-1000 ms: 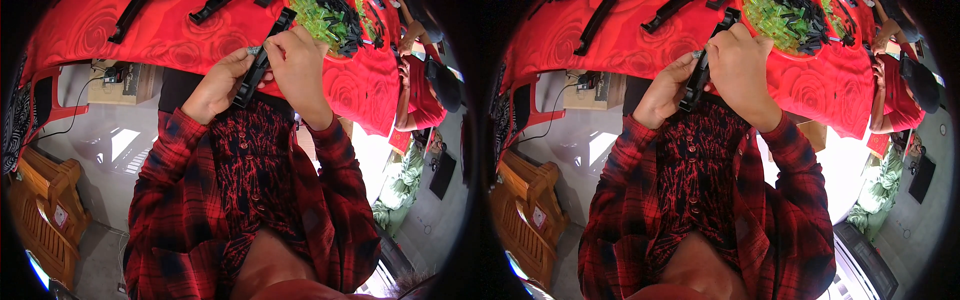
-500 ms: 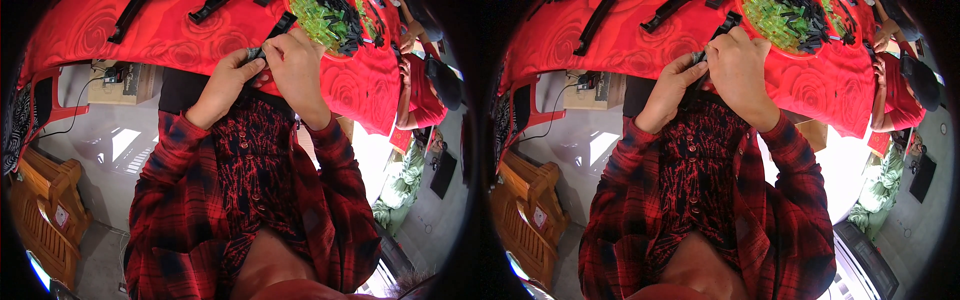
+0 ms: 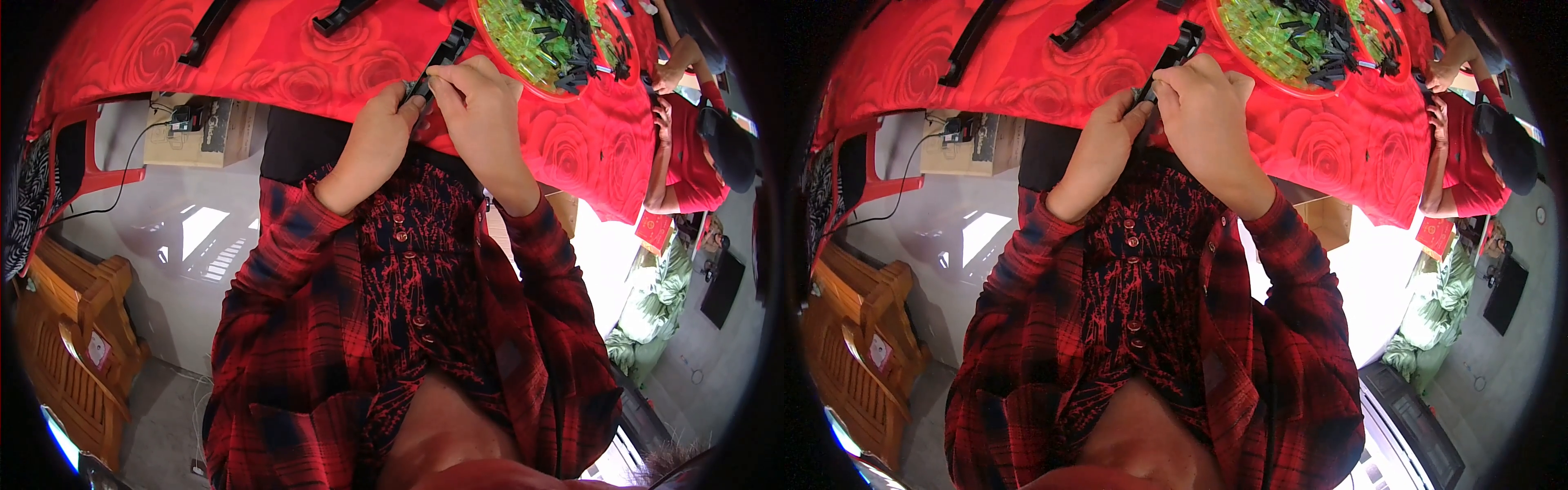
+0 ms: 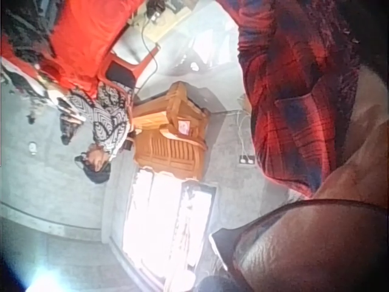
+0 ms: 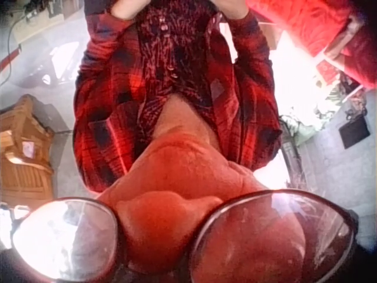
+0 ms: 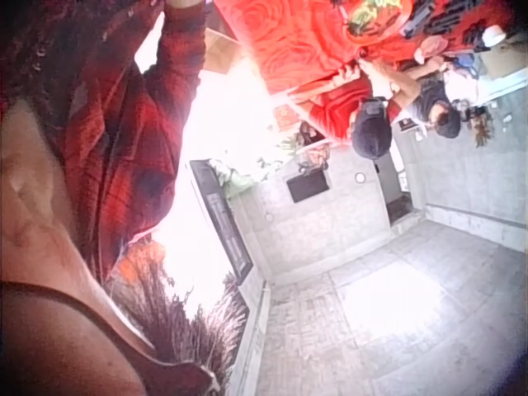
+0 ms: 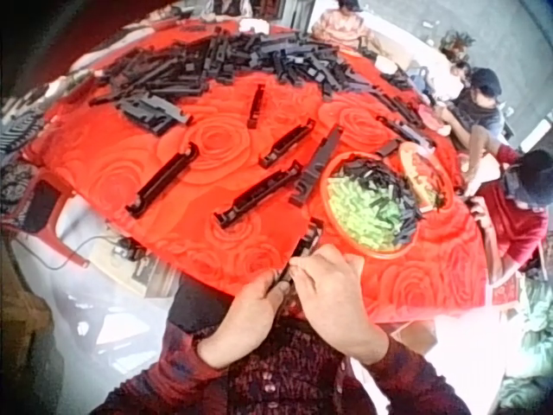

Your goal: The person assembles plastic components by hand, inserting small green transparent pieces and foam strips into black plastic frames at a table.

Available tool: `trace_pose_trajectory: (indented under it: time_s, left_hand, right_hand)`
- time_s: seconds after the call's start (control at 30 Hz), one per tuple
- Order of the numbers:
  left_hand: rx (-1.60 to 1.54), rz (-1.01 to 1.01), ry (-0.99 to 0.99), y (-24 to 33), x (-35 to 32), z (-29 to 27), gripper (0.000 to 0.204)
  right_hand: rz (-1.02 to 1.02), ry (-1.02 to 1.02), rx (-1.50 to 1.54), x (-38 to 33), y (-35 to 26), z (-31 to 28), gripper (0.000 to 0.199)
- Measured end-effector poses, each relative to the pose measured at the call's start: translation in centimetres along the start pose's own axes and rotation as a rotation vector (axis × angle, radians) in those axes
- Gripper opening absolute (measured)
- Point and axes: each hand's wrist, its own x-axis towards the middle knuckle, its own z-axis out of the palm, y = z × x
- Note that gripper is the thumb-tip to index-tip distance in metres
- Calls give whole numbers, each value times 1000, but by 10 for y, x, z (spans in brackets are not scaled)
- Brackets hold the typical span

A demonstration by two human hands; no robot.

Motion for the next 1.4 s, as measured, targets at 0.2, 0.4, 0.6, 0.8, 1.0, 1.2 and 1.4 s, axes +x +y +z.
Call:
trace_pose_trajectory:
  time_s: [0.2,0.4,0.6,0.8,1.0,1.2,1.4]
  left_hand:
    - [-109,-37,-23,-7,1,-2,21]
    - [-142,-52,-47,2,-2,1,21]
    - [-236,-17,17,5,-5,8,18]
    - [-150,31,-4,0,-5,7,18]
    - [-142,-37,-46,1,-5,3,19]
    - [-104,-24,2,6,-4,3,23]
    - [-275,13,-5,8,-3,5,11]
  right_hand:
    - [87,65,249,-6,2,-2,23]
    - [224,144,340,-18,6,-4,29]
    - [309,162,469,-21,1,3,40]
    - [378,124,834,-17,-3,4,43]
    - [449,100,780,-12,-12,-3,42]
    - [465,131,696,-16,-12,0,40]
    - [419,195,686,-19,-13,5,39]
